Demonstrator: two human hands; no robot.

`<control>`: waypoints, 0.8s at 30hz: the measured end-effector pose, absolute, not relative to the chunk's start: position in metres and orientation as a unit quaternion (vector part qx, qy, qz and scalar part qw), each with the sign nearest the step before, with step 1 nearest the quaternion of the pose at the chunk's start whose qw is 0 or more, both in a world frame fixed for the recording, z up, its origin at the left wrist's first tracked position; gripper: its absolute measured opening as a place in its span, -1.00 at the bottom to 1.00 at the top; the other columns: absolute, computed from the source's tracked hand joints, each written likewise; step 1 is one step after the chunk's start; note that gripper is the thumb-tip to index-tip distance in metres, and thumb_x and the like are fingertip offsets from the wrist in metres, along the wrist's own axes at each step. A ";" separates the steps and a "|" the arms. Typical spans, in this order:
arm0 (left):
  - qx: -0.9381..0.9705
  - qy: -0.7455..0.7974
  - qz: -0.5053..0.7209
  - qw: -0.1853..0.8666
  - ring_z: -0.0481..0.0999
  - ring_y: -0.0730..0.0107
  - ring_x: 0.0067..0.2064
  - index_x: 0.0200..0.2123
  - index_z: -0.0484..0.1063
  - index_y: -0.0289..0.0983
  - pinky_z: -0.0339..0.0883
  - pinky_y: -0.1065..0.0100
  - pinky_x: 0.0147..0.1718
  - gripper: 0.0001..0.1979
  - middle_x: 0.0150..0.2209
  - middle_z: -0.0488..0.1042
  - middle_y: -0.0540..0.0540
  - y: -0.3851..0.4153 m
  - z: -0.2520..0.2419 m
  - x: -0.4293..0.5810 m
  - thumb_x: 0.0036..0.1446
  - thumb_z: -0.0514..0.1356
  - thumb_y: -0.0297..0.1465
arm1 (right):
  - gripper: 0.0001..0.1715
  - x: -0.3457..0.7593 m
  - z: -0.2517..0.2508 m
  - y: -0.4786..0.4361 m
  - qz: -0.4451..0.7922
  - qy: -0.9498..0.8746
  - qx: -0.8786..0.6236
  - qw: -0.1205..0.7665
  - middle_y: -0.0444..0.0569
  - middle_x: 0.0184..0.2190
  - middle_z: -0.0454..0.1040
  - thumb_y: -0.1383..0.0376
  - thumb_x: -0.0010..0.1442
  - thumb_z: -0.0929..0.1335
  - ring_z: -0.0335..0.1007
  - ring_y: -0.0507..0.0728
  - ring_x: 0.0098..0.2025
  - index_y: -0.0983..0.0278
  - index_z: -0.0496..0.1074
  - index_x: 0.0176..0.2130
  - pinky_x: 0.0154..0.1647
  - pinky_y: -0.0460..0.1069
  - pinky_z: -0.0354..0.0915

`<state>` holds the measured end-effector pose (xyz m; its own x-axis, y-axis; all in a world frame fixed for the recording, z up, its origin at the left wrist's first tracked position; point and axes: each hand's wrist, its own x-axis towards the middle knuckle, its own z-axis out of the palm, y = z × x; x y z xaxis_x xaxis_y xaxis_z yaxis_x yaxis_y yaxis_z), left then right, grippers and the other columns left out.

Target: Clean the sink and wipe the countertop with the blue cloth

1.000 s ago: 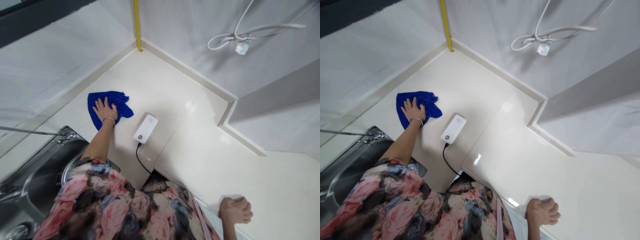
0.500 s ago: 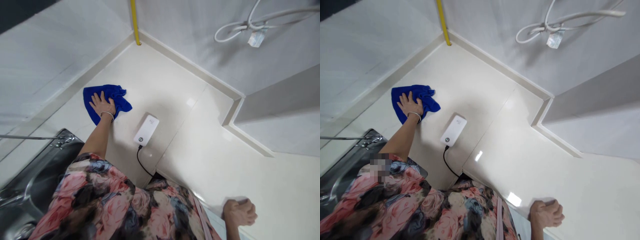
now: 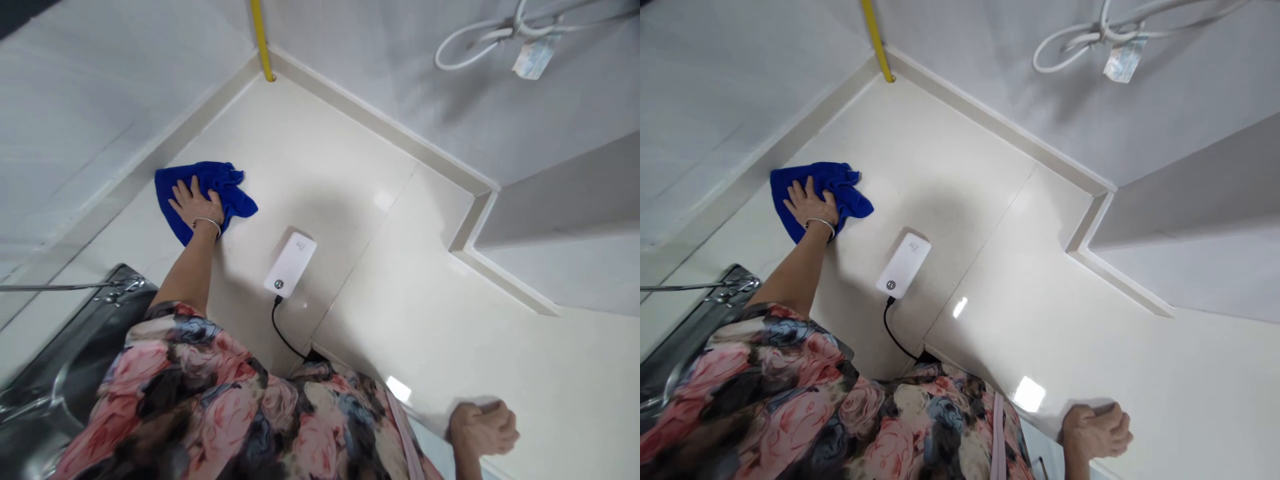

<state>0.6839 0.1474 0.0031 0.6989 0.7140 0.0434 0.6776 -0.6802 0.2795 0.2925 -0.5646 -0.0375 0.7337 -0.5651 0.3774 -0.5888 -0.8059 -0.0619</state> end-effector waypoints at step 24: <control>0.938 0.337 -0.036 0.071 -0.28 -0.28 0.55 0.53 -0.16 -0.54 -0.37 -0.29 0.44 -0.20 0.54 -0.23 -0.54 -0.020 0.015 0.788 0.46 -0.06 -0.12 | -0.04 0.297 -0.035 -0.541 0.165 -0.381 0.909 -0.034 0.45 0.33 0.16 0.25 0.16 0.24 -0.03 0.78 0.37 0.29 0.07 0.49 0.18 0.76 -0.06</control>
